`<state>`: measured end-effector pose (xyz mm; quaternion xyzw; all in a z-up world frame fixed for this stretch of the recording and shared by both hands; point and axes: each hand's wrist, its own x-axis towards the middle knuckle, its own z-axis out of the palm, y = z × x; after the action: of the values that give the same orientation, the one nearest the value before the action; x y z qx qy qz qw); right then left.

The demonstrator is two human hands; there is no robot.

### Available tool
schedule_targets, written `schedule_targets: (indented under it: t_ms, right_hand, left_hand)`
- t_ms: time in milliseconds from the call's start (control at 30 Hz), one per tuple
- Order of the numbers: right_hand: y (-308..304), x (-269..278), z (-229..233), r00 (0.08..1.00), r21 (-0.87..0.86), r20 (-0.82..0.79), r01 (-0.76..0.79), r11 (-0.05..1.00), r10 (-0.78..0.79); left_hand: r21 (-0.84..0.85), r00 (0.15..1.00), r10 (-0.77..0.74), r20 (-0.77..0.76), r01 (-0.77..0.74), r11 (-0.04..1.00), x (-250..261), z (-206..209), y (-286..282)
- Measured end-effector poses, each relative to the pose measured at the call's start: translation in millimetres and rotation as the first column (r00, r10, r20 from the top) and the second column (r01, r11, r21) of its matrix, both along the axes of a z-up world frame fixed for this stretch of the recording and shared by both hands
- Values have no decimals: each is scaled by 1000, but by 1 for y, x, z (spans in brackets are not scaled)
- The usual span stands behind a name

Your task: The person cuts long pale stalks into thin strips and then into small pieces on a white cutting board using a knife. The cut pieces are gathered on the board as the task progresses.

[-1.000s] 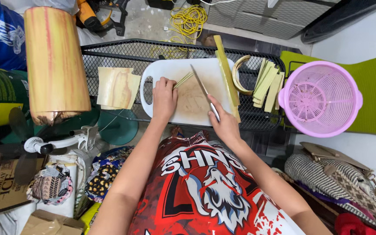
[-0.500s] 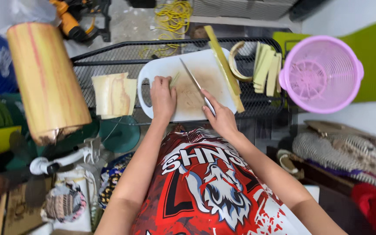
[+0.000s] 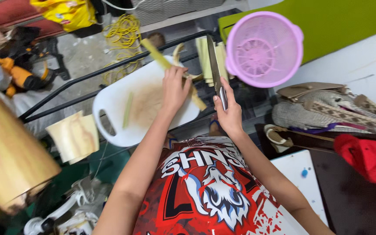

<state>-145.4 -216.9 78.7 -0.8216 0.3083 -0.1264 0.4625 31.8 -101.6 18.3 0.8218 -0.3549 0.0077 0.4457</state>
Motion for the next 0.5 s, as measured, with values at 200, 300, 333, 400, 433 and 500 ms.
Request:
schedule_targets:
  t_ms: [200,300,333,400,433,500]
  right_hand:
    - [-56,-20,5,999,-11,18,46,999,-46]
    - [-83,-27,4,990,-1,134,-44,999,44]
    - [-91,-28,4,994,39,97,-45,998,41]
    - [-106,-27,5,999,117,23,-48,992,46]
    - [-113,-25,6,998,141,30,-64,988,61]
    - [-124,-23,8,995,189,41,-100,977,94]
  left_hand:
    - [100,996,85,35,-88,991,3,-3,-95]
    - [99,988,114,-104,-103,990,8,-12,-121]
    - [79,989,124,-79,-118,990,8,-15,-125]
    - [38,988,150,-26,-149,988,6,-23,-129]
    - [35,985,161,-65,-159,987,5,-25,-131]
    - [27,971,188,-146,-186,982,-2,-28,-133]
